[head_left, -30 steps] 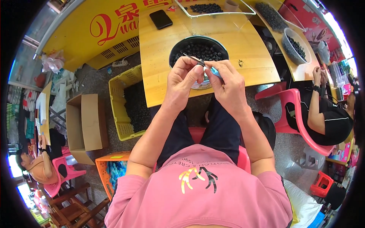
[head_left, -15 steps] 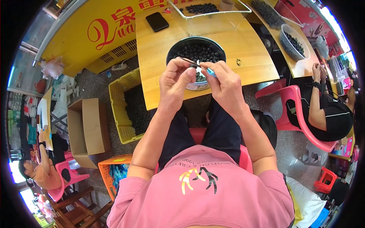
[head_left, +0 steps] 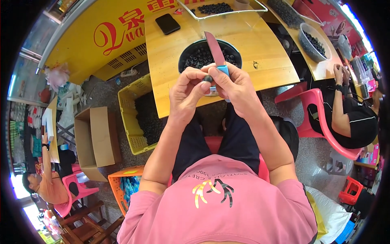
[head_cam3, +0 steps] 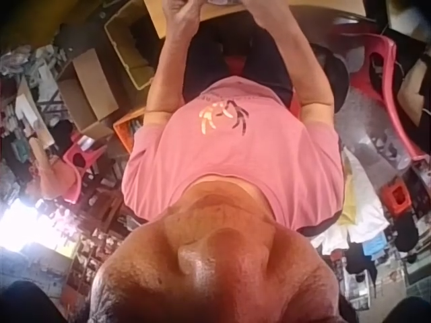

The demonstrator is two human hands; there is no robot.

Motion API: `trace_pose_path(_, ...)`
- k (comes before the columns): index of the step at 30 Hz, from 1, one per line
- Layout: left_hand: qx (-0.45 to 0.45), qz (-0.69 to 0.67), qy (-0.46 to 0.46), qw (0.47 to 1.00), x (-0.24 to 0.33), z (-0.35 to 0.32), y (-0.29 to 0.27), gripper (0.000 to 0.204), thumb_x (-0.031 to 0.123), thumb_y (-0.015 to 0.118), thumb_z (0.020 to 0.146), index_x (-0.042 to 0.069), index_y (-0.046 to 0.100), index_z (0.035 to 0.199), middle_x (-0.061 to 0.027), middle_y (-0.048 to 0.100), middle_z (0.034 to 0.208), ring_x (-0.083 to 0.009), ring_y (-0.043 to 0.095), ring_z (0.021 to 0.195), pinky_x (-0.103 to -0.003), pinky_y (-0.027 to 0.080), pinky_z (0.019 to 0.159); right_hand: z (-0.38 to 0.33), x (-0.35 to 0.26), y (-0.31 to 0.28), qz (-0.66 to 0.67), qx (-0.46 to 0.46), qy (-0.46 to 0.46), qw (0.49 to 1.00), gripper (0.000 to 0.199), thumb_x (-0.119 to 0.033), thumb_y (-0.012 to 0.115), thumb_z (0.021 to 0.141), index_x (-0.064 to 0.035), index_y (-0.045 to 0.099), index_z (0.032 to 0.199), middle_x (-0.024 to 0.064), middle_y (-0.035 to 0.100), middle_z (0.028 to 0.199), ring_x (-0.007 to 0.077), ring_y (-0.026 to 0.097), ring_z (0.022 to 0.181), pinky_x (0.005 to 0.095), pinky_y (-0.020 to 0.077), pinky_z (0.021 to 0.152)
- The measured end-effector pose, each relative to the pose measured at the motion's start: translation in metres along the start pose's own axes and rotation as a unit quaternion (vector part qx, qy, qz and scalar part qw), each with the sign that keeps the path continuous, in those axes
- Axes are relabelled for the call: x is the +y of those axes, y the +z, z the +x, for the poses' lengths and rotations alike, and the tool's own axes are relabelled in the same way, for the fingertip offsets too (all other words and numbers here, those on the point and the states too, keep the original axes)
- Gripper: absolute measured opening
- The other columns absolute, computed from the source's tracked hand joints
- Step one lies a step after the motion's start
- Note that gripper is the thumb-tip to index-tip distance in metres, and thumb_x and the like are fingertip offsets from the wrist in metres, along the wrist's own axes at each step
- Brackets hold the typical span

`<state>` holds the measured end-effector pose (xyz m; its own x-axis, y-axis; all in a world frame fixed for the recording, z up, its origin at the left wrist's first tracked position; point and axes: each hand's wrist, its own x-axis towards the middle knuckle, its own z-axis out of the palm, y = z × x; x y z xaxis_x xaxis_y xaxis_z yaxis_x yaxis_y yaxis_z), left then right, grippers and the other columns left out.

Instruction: Trimming the ends or peeling small black vegetables using a hand-held knife.

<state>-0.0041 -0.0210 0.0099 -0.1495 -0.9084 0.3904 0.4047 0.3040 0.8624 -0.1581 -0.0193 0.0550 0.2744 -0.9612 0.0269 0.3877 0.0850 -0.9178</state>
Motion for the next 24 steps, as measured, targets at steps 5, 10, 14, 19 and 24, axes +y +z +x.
trace_pose_path(5,0.048,0.070,0.017,0.996,0.016,-0.024,-0.035,0.017,-0.003,0.063,0.088,0.000,0.058,0.104,-0.0059,0.057,0.098,-0.0100,0.058,0.083,-0.022,0.048,0.075,0.012,0.016,-0.020,-0.130,0.014,-0.054,0.990,0.020,-0.021,0.061,0.096,-0.0051,0.067,0.106,-0.0050,0.059,0.080,0.0000,0.042,0.060,0.0165,0.0312,0.052)
trace_pose_path(10,0.215,0.327,-0.062,0.918,0.020,-0.063,-0.131,0.022,0.002,0.064,0.089,0.004,0.059,0.110,-0.0021,0.059,0.101,-0.0107,0.057,0.094,-0.022,0.045,0.083,0.008,-0.003,-0.057,-0.126,0.110,-0.036,0.985,0.022,-0.020,0.062,0.094,-0.0013,0.068,0.104,-0.0004,0.062,0.085,0.0056,0.054,0.079,0.0201,0.0423,0.071)
trace_pose_path(14,0.182,0.573,0.004,0.799,0.026,-0.048,-0.119,0.024,0.004,0.066,0.086,0.003,0.059,0.109,-0.0068,0.059,0.100,-0.0174,0.056,0.094,-0.028,0.045,0.084,0.010,0.004,-0.074,-0.152,0.120,-0.061,0.979,0.023,-0.020,0.062,0.094,-0.0005,0.068,0.105,-0.0001,0.062,0.085,0.0065,0.055,0.081,0.0206,0.0427,0.072)
trace_pose_path(19,-0.060,0.504,0.078,0.858,0.014,0.027,-0.049,0.007,0.003,0.062,0.085,0.002,0.062,0.092,-0.0122,0.064,0.086,-0.0277,0.063,0.084,-0.035,0.049,0.076,0.008,0.013,-0.067,-0.178,0.115,-0.065,0.975,0.022,-0.019,0.061,0.095,-0.0015,0.066,0.107,-0.0030,0.059,0.079,-0.0010,0.037,0.053,0.0164,0.0275,0.047)
trace_pose_path(24,-0.274,0.716,-0.063,0.639,-0.036,0.080,-0.036,0.016,0.011,0.064,0.080,0.006,0.067,0.095,-0.0145,0.066,0.089,-0.0334,0.064,0.088,-0.041,0.050,0.075,0.000,0.008,-0.070,-0.188,0.119,-0.058,0.973,0.023,-0.020,0.062,0.094,-0.0015,0.065,0.108,-0.0032,0.059,0.079,-0.0010,0.037,0.055,0.0162,0.0271,0.047)
